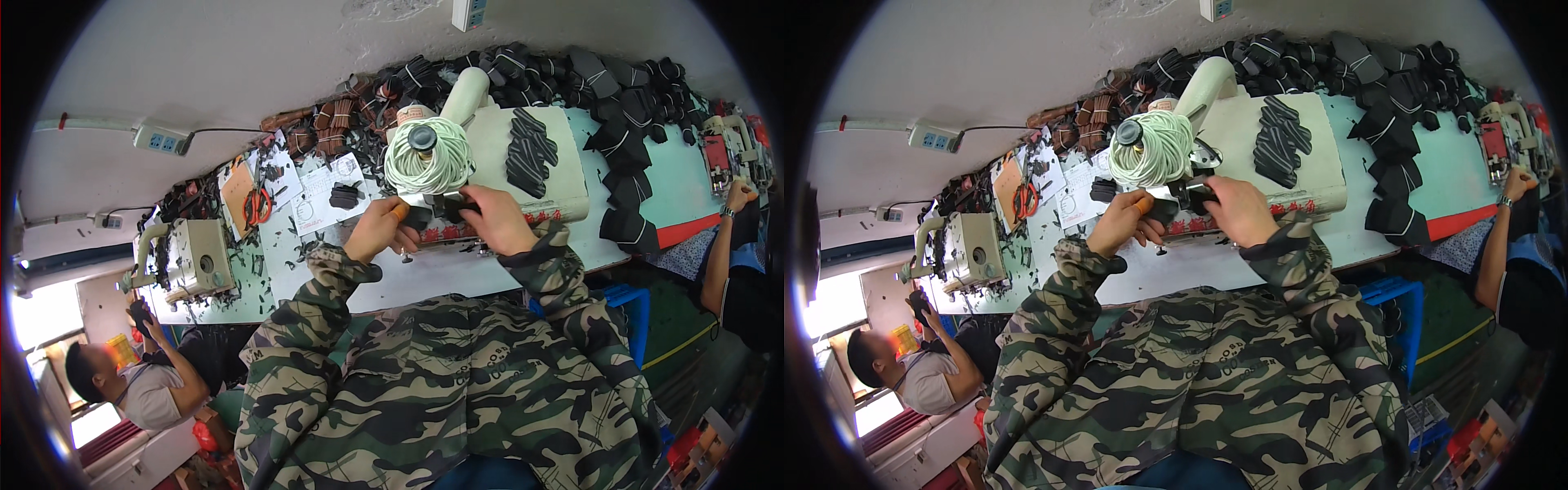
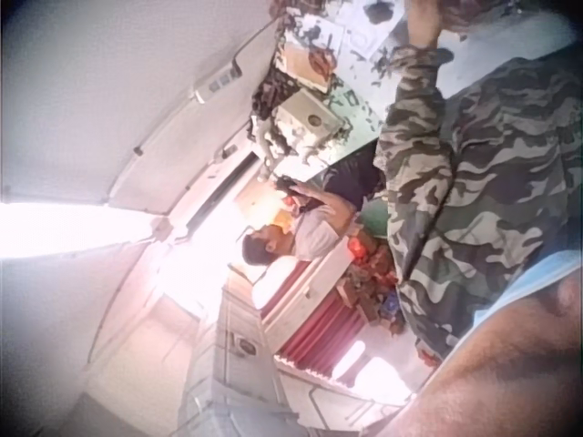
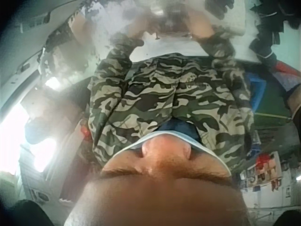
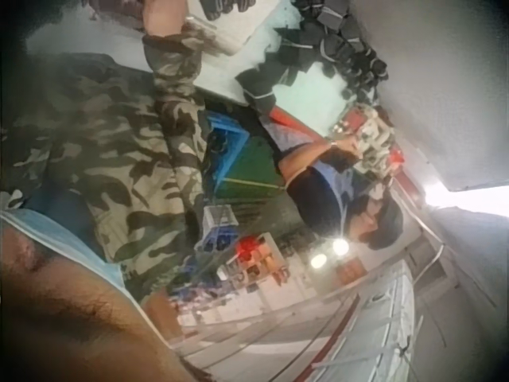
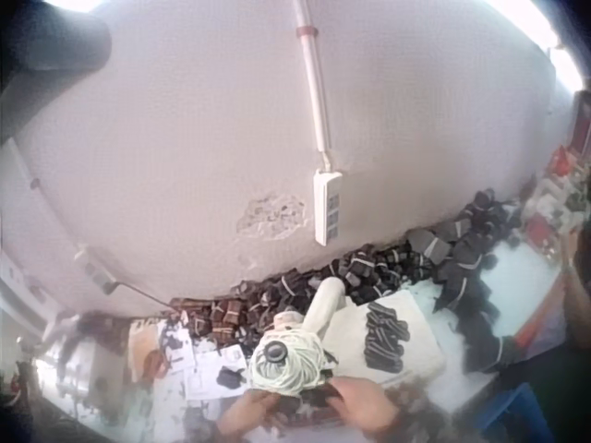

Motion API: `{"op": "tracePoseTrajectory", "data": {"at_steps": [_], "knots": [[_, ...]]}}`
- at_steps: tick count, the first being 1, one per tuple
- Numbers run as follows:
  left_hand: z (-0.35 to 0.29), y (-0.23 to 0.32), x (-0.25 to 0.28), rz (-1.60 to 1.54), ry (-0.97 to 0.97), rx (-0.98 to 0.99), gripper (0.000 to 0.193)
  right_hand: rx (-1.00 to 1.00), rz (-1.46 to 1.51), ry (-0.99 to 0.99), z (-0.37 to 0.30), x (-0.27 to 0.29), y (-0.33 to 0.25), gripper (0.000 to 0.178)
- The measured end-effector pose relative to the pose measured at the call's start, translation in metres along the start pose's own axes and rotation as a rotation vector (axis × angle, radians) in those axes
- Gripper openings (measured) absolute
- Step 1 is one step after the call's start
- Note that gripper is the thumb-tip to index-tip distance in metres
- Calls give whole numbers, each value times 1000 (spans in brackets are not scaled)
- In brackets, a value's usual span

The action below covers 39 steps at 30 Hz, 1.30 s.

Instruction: Using a sewing machine to stitch together components for footwear.

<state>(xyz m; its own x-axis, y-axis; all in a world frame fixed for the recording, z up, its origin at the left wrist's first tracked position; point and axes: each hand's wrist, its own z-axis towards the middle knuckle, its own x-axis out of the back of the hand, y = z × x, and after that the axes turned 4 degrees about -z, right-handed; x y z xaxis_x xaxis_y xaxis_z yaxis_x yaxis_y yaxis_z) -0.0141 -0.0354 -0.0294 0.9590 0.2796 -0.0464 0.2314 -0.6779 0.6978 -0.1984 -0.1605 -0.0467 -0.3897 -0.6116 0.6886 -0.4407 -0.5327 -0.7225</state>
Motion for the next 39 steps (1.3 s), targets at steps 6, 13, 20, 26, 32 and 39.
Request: {"op": "tracePoseTrajectory", "data": {"at_steps": [6,13,20,26,32,39], "knots": [[5,0,-23,-40,-4,-25,22,323,-127,61,-1,3,2,15],[-2,-7,-1,-307,-80,-30,25,89,-130,64,-4,7,-10,31],[1,-7,-4,116,80,-50,23,58,-7,-45,-9,24,6,31],[13,6,-27,209,-18,-32,26,209,-6,-66,-1,10,-1,20],[9,0,-15,205,-68,-3,26,89,-89,3,4,3,-6,26],[-10,-8,-59,246,-174,-99,25,166,-251,569,8,61,54,33]]}}
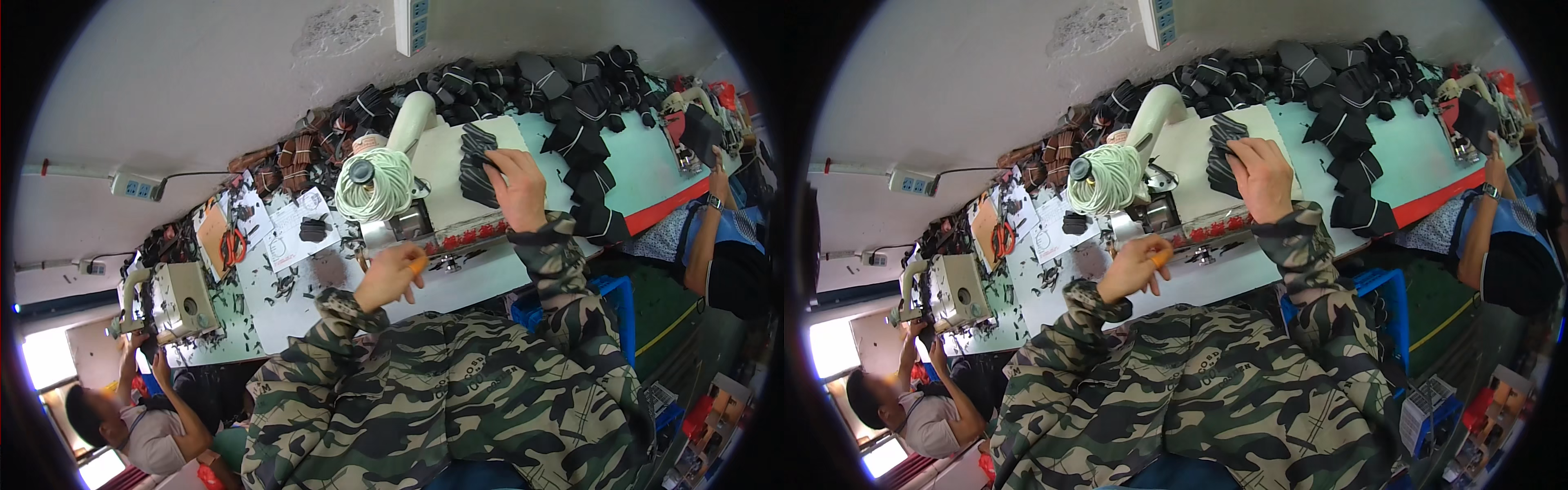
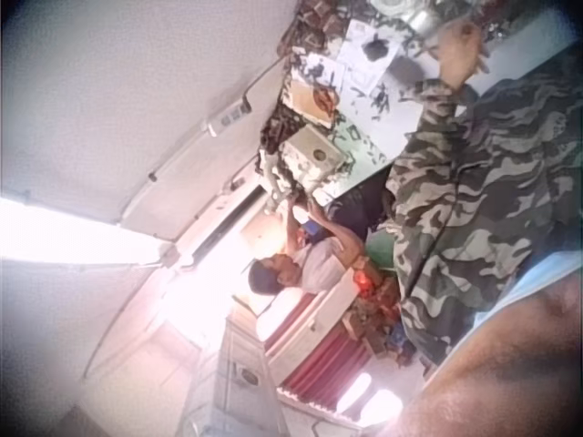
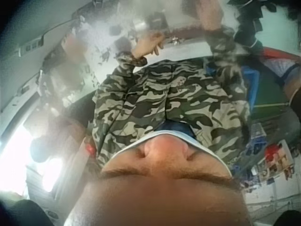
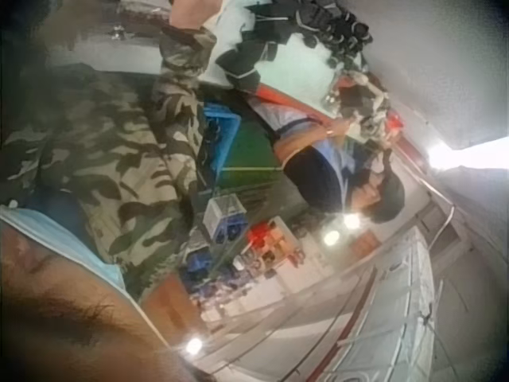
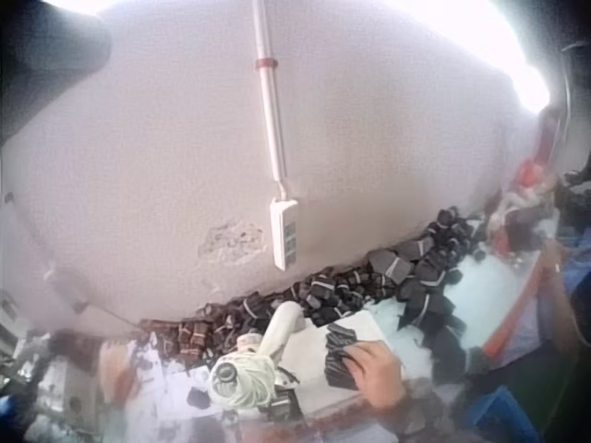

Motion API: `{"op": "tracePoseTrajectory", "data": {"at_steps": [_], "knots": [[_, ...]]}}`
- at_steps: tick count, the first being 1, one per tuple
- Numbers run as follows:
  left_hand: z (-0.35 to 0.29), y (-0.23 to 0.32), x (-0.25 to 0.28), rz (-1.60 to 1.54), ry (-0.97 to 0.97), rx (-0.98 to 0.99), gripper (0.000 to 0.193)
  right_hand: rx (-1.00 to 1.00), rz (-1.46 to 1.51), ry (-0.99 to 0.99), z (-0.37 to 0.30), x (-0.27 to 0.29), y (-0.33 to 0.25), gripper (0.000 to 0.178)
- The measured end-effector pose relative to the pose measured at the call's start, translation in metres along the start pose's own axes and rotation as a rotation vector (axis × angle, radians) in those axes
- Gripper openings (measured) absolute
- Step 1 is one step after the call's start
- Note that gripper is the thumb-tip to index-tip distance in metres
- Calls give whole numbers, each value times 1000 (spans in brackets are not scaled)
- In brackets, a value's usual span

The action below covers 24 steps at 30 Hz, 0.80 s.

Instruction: Using a sewing machine to stitch together components for footwear.

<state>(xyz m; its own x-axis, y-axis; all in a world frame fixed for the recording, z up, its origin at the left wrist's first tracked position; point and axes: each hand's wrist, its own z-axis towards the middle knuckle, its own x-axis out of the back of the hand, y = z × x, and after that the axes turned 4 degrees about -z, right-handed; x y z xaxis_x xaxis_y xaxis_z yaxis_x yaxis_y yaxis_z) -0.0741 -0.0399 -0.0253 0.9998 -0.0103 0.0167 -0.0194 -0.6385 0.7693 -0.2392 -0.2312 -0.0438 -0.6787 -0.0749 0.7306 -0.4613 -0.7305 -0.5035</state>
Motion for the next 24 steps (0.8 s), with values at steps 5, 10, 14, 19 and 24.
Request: {"op": "tracePoseTrajectory", "data": {"at_steps": [5,10,14,19,24], "knots": [[9,12,-27,28,-21,-178,34,92,-111,-104,-16,3,-3,39],[10,11,-27,67,30,-214,38,-5,-34,-120,-16,24,5,35],[-2,-1,-21,51,104,-186,39,-196,182,-223,-10,28,2,26],[-24,-46,16,-72,283,-199,31,-245,385,-305,-35,21,-38,25],[-5,-116,129,699,766,-217,29,-248,645,-745,-64,-13,-95,27]]}}
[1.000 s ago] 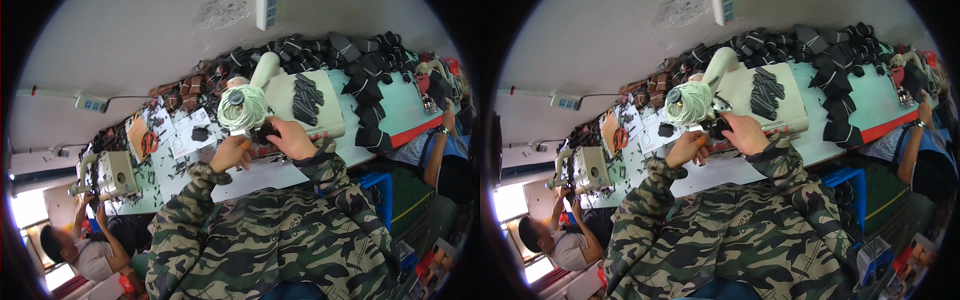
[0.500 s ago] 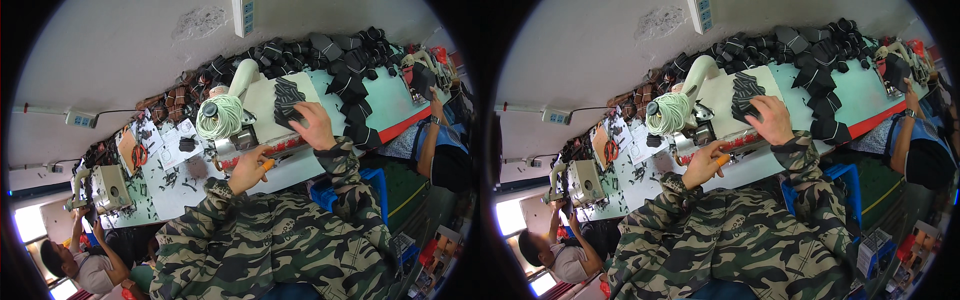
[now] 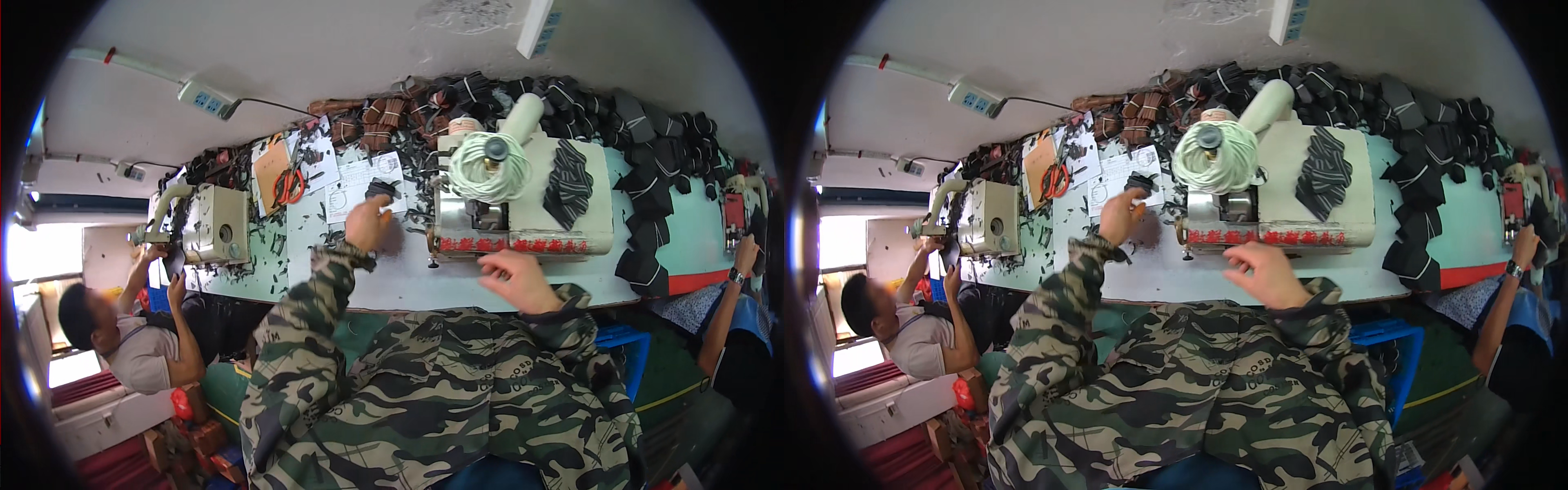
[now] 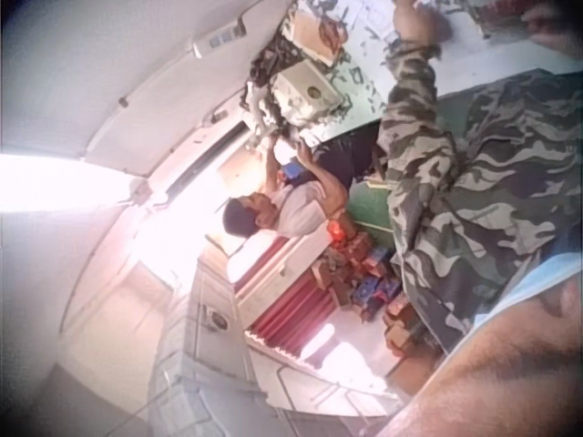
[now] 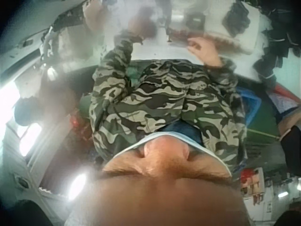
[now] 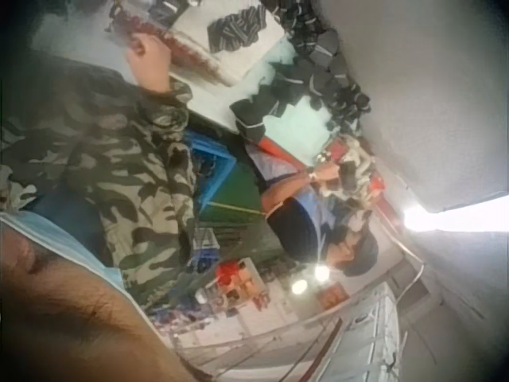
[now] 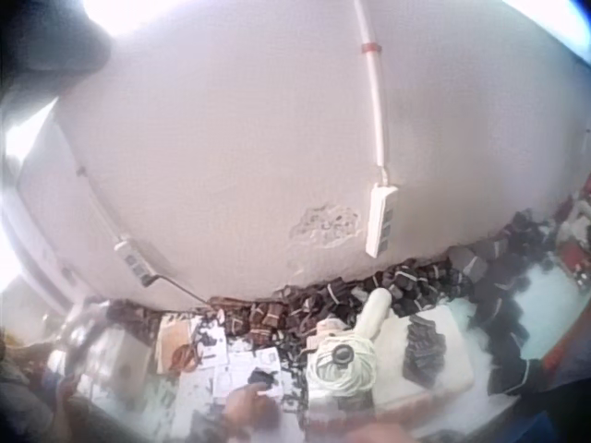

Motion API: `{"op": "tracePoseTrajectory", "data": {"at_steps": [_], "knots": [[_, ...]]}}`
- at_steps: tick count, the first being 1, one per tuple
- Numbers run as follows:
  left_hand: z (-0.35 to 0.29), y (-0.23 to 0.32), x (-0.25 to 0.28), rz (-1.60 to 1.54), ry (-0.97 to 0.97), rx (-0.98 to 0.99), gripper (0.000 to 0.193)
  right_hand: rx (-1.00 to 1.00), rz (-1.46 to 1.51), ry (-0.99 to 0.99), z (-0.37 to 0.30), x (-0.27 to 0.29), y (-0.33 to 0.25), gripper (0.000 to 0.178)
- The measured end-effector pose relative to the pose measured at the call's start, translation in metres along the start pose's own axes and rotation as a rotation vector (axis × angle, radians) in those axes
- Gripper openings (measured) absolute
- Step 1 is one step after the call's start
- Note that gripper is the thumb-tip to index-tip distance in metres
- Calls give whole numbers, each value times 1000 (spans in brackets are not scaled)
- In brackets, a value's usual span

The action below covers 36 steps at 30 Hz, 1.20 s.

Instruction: Using a sewing machine to stitch together components for footwear.

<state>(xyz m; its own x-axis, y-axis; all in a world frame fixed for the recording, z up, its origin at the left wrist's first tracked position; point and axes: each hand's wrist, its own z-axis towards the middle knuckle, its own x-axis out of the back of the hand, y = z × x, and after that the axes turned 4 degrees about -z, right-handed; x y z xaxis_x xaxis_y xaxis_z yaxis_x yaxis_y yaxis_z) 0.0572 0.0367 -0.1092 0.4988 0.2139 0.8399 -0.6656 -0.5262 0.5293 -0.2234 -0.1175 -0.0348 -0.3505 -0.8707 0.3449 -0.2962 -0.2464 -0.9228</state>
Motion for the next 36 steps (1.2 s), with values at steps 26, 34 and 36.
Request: {"op": "tracePoseTrajectory", "data": {"at_steps": [26,34,36], "knots": [[-38,60,71,-431,-198,-138,27,232,-472,58,84,-89,-49,20],[-65,54,46,-1246,-170,274,23,-230,413,-154,84,-93,-46,26],[-70,55,33,-1327,-95,235,22,-217,434,-115,81,-96,-50,28]]}}
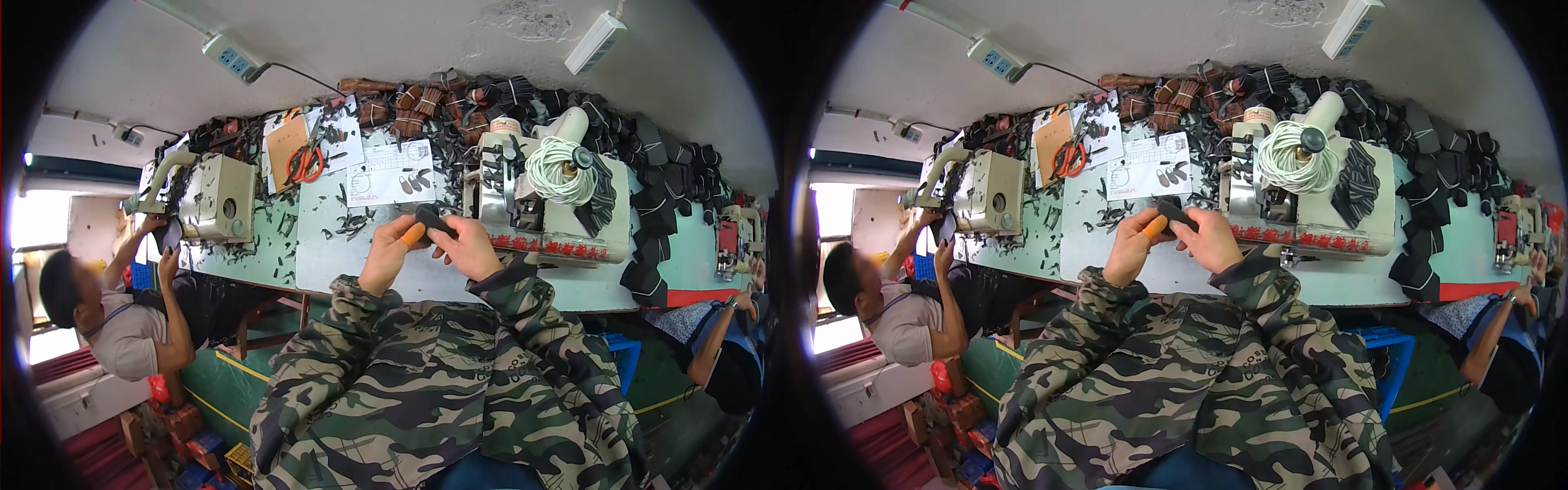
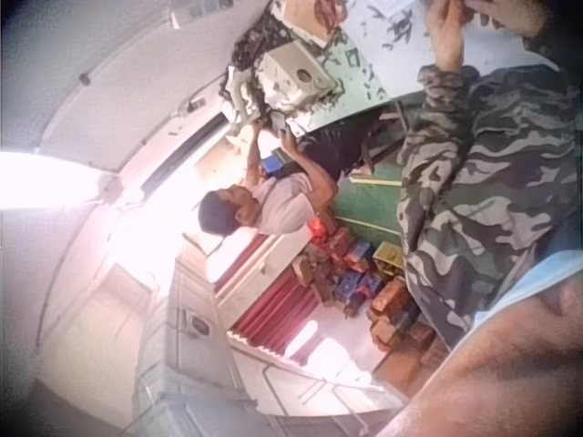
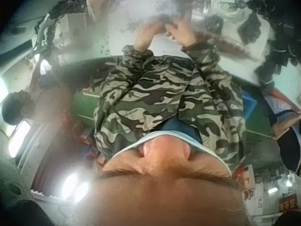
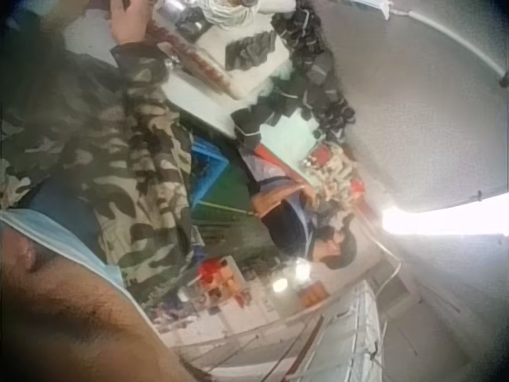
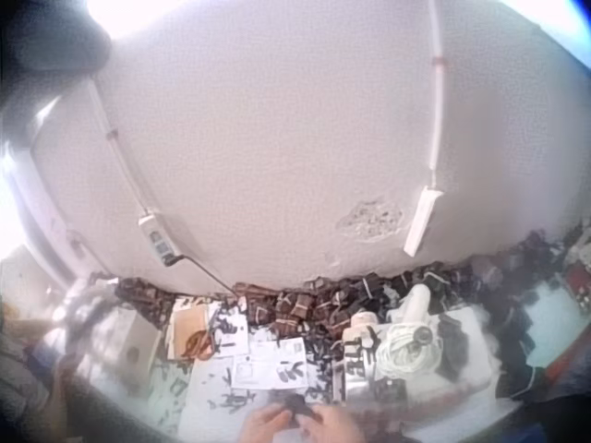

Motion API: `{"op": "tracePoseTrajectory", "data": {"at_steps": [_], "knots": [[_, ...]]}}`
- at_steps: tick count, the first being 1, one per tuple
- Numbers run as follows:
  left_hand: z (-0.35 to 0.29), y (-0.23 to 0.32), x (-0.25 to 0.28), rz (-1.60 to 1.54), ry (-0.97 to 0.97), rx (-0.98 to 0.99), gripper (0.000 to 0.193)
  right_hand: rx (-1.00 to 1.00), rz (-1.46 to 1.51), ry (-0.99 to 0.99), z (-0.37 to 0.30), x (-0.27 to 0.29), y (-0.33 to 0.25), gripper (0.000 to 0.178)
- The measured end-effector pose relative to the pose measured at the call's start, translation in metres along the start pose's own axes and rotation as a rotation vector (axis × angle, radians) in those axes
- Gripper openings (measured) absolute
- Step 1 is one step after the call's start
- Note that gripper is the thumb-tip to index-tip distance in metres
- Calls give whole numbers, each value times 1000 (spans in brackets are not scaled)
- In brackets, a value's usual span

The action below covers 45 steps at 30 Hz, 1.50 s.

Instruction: Using a sewing machine to stitch together components for footwear.

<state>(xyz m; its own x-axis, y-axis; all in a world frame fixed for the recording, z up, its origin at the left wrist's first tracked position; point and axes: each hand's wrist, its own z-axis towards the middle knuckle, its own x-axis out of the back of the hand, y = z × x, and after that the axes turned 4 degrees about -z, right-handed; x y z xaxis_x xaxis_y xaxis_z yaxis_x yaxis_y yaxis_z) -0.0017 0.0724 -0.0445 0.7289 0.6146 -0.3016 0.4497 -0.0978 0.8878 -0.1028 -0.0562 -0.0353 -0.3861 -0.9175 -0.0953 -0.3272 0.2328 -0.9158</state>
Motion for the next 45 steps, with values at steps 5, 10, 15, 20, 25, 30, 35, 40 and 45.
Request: {"op": "tracePoseTrajectory", "data": {"at_steps": [5,10,15,20,25,30,35,40,45], "knots": [[-7,-13,-15,40,175,-85,23,240,-457,126,4,-10,5,25],[-13,-16,-17,-58,116,-26,27,385,-612,217,5,-16,10,21],[-12,-17,-14,278,321,-191,23,515,-778,322,0,-22,8,18],[-13,-3,9,224,273,-133,16,436,-641,137,0,-20,5,22],[-15,4,24,25,162,-20,12,115,-350,-57,0,-13,-6,21],[-12,10,36,102,56,18,12,8,-238,-89,1,-16,-10,15],[-11,9,40,109,42,22,13,22,-283,-83,2,-19,-9,12],[-15,7,45,91,30,29,13,37,-258,-130,9,-20,2,11],[-21,14,47,189,71,23,12,140,-481,-65,9,-37,-4,15]]}}
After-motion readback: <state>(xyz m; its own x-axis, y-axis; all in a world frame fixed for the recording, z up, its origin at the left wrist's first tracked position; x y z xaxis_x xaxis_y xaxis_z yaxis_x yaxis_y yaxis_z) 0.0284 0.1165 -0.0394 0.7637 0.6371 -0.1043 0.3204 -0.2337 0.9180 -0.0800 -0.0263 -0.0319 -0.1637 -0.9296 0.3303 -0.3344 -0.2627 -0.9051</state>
